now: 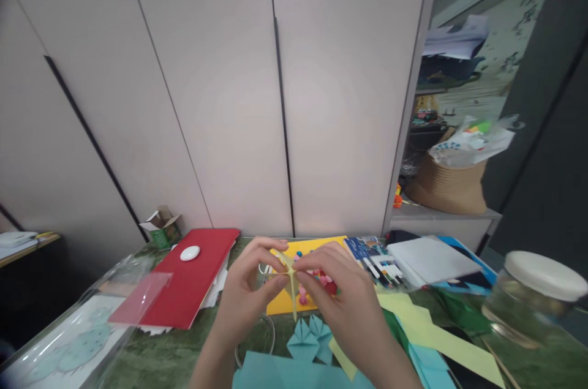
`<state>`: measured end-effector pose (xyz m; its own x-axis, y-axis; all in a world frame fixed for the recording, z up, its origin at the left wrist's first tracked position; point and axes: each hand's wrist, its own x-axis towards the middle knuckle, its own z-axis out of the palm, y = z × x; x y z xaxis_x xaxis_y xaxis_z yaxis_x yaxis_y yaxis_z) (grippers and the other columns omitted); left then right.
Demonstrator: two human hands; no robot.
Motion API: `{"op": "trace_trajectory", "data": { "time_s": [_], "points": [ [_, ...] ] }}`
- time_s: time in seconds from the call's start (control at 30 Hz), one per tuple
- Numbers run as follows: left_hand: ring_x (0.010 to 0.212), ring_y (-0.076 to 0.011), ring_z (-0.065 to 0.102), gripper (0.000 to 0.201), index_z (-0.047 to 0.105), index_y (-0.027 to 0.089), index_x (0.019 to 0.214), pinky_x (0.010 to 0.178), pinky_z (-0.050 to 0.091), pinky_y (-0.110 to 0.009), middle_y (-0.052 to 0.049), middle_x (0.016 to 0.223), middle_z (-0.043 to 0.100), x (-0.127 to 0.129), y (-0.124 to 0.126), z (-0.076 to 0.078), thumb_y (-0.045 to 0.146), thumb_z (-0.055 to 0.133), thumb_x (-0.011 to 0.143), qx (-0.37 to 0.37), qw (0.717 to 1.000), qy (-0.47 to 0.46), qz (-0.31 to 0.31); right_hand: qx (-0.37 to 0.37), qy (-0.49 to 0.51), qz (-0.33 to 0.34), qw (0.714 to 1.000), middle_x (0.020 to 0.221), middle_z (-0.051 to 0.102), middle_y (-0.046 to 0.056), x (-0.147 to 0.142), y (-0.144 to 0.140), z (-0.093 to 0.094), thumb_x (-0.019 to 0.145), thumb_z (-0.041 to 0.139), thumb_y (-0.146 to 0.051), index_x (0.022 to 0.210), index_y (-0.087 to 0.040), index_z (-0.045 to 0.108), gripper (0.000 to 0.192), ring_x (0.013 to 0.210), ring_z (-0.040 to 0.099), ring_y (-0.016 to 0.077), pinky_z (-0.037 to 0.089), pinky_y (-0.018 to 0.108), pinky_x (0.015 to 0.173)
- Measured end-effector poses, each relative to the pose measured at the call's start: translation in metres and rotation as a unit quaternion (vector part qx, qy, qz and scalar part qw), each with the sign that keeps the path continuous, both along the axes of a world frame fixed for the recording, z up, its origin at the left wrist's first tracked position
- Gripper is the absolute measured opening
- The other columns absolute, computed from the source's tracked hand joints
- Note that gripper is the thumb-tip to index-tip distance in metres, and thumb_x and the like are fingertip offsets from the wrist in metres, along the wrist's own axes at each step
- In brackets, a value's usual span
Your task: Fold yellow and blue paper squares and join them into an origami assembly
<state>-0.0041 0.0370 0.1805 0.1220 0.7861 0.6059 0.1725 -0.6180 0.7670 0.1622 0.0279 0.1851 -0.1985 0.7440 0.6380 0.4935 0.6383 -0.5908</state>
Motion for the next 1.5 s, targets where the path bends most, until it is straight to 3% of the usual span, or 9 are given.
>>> {"op": "trace_trajectory", "data": {
  "time_s": [0.23,0.73,0.9,1.03,1.13,1.27,1.5],
  "points": [
    [0.087,-0.0173,0.055,0.005,0.061,0.018,0.071,0.079,0.043,-0.031,-0.004,0.087,0.056,-0.001,-0.001,-0.001,0.013,0.061,0.073,0.008,1.0,0.009,-0.019,0.056,-0.022,-0.008,0.998,0.078,0.063,0.001,0.001,-0.004,0.003,0.083,0.053,-0.019,0.081,-0.023,0.06,0.009,0.081,0.054,0.0165,0.043,0.029,0.068],
    [0.092,-0.0178,0.054,0.004,0.064,0.018,0.068,0.076,0.047,-0.029,-0.005,0.092,0.055,0.007,0.001,-0.001,0.015,0.067,0.069,-0.016,0.999,-0.036,0.006,0.115,0.013,-0.029,0.993,0.081,0.064,0.001,-0.001,-0.001,0.001,0.077,0.061,-0.018,0.083,-0.022,0.06,0.008,0.084,0.052,0.0175,0.041,0.032,0.074],
    [0.087,-0.0165,0.055,0.004,0.064,0.018,0.069,0.077,0.045,-0.029,-0.005,0.091,0.057,0.004,0.002,-0.003,0.016,0.067,0.069,-0.03,0.999,-0.039,-0.008,0.071,0.026,-0.016,0.997,0.08,0.064,0.0,0.001,-0.001,0.001,0.079,0.06,-0.02,0.082,-0.023,0.06,0.005,0.083,0.052,0.0168,0.042,0.031,0.072],
    [0.081,-0.0157,0.056,0.005,0.062,0.017,0.067,0.073,0.043,-0.027,-0.004,0.08,0.058,0.004,0.005,-0.003,0.017,0.067,0.069,-0.064,0.992,-0.089,-0.064,-0.005,0.021,0.027,0.999,0.083,0.064,0.0,0.005,-0.001,0.004,0.083,0.054,-0.023,0.081,-0.024,0.062,0.008,0.085,0.053,0.0168,0.041,0.032,0.075],
    [0.077,-0.015,0.056,0.009,0.06,0.016,0.065,0.071,0.043,-0.026,-0.003,0.077,0.058,0.007,0.006,-0.002,0.021,0.067,0.069,-0.105,0.977,-0.15,-0.107,-0.021,0.013,0.029,0.999,0.083,0.063,0.001,0.004,-0.002,0.006,0.083,0.054,-0.022,0.081,-0.024,0.062,0.008,0.084,0.053,0.0173,0.041,0.033,0.075],
    [0.084,-0.0183,0.057,0.008,0.06,0.015,0.068,0.075,0.042,-0.029,-0.006,0.084,0.061,0.009,0.006,-0.002,0.021,0.065,0.071,-0.134,0.971,-0.153,-0.129,0.001,-0.005,0.013,1.0,0.079,0.063,0.001,0.002,-0.004,0.006,0.082,0.054,-0.02,0.077,-0.023,0.061,0.009,0.083,0.053,0.0177,0.039,0.034,0.075],
    [0.095,-0.0196,0.054,0.004,0.06,0.016,0.073,0.082,0.041,-0.03,-0.007,0.096,0.058,0.006,0.005,-0.002,0.019,0.06,0.075,-0.105,0.984,-0.085,-0.119,0.078,-0.034,-0.009,0.996,0.077,0.062,0.001,0.0,-0.005,0.004,0.082,0.054,-0.016,0.081,-0.022,0.061,0.009,0.077,0.053,0.0167,0.038,0.033,0.071]
  ]
}}
